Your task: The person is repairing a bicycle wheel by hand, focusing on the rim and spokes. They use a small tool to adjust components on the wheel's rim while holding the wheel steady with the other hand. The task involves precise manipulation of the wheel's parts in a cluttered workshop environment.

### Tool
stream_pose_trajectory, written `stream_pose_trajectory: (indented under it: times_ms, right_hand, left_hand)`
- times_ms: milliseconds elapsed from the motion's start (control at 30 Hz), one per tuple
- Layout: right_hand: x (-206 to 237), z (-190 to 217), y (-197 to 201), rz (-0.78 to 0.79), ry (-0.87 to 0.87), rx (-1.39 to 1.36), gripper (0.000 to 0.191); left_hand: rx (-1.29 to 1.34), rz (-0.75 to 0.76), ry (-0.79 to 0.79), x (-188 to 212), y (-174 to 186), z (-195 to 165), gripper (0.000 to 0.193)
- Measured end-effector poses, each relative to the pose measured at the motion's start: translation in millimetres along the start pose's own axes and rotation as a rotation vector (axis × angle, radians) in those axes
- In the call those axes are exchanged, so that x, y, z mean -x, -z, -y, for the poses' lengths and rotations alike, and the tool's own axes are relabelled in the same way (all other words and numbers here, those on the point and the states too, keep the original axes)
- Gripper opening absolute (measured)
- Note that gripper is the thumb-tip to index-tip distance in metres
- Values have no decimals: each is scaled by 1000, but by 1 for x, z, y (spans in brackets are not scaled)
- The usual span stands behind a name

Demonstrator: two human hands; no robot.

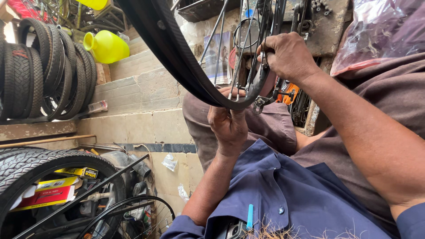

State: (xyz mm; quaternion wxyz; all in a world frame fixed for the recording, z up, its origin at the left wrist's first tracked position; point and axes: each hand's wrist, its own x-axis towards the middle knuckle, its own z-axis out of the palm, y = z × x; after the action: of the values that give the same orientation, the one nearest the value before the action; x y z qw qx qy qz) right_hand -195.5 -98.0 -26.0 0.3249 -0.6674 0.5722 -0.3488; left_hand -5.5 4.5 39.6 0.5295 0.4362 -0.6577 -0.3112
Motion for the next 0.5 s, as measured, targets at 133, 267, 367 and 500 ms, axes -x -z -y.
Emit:
stream_pose_trajectory:
  times_ms: [133, 267, 367, 500]
  right_hand:
    - [0, -2, -6, -13, -27, -10, 18]
    - [-4, 5, 3, 50, -83, 41, 22]
    - [-5, 15, 25, -15, -35, 198, 15]
    - [-5, 17, 51, -67, -121, 60, 11]
  left_hand:
    - [-12, -10, -17, -1, -1, 0, 35]
    - [24, -9, -7, 1, -1, 1, 35]
    - [11, -22, -3, 6, 1, 3, 32]
    - [125, -112, 7, 9, -3, 8, 38]
